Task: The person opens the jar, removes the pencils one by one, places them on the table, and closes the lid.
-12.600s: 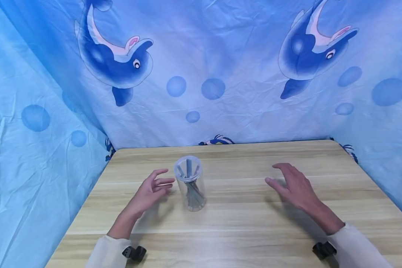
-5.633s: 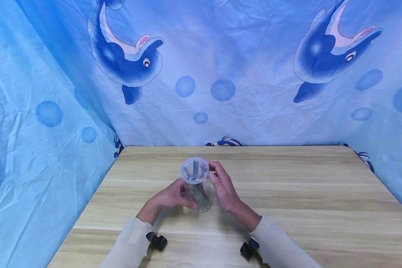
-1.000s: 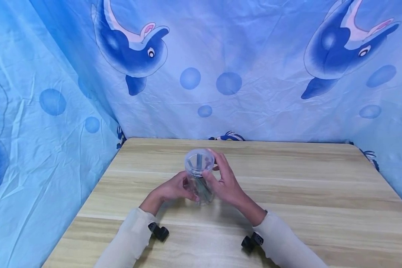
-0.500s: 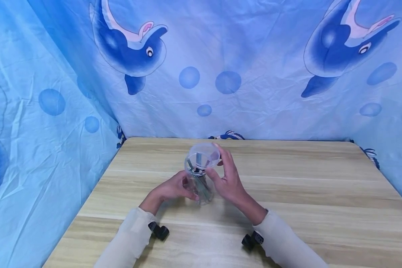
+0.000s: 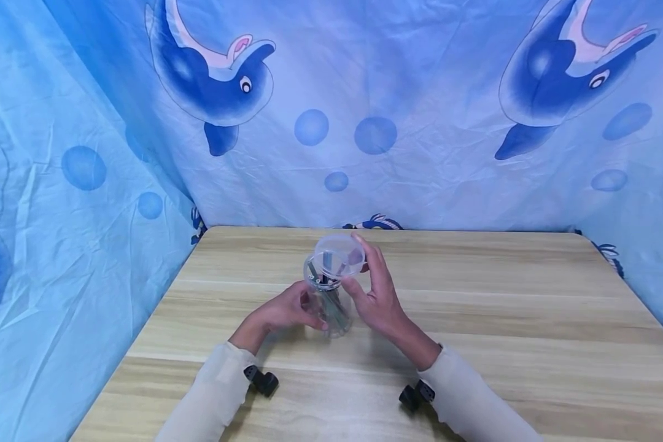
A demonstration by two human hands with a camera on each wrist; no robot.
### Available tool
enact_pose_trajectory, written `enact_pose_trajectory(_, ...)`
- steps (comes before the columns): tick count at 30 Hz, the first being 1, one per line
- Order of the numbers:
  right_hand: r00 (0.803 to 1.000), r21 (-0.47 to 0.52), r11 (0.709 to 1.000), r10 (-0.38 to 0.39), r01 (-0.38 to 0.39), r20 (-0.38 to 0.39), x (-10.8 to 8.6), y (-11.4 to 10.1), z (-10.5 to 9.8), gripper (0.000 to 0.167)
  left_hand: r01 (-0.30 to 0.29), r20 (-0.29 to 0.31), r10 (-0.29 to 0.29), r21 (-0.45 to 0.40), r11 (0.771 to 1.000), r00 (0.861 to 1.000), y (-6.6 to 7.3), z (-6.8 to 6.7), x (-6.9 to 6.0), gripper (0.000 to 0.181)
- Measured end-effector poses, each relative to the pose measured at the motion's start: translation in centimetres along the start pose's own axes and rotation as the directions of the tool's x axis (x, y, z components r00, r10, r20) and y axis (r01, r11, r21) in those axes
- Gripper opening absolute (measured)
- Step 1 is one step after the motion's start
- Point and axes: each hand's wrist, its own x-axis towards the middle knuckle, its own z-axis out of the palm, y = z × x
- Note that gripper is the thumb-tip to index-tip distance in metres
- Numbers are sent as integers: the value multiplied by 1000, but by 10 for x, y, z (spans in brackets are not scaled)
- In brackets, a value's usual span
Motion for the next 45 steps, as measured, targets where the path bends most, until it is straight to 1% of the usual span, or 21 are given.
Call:
enact_pose_trajectory(8,999,11,999,-50,50,-18,1,3,0,78,-12,-8,12,-6,1000,1000,0,-1,-3,83)
enact_pose_trajectory(14,998,40,999,-25,27,-50,-1,0,-5,76,-25,-4,25,-4,1000,1000,0,1,0,80)
enact_pose_trajectory(17,995,96,995,-30,38,-90,-3,-1,-7,69,-22,2,22,-9,1000,1000,0,2,2,78)
enact_pose_trajectory(19,990,154,986,-44,65,-136,-4,-1,-9,66,-18,6,18,-4,1000,1000,-1,2,2,78)
enact_pose_trajectory(21,979,217,970,-71,113,-191,-4,-1,-9,64,-14,3,14,10,1000,1000,-1,2,3,76)
enact_pose_trajectory(24,959,282,940,-117,191,-260,-2,-1,-9,68,-16,-8,16,36,999,1000,0,2,4,74)
enact_pose_trajectory(27,940,295,919,-173,262,-295,1,-1,-8,77,-21,-14,22,42,999,1000,0,1,4,73)
enact_pose_trajectory(29,929,276,916,-203,292,-309,2,-1,-7,81,-25,-11,25,40,999,1000,0,1,4,75)
enact_pose_trajectory(32,919,231,922,-227,309,-323,3,-1,-6,82,-25,-14,25,41,999,1000,0,1,2,76)
enact_pose_trajectory(34,914,224,924,-224,309,-338,3,-1,-5,80,-24,-19,25,40,999,1000,0,1,1,76)
enact_pose_trajectory(40,904,256,912,-216,322,-369,2,-1,-4,77,-9,-25,10,19,1000,1000,0,0,1,76)
enact_pose_trajectory(45,905,271,906,-215,325,-367,2,-6,-6,73,-15,-17,15,23,1000,1000,1,0,2,73)
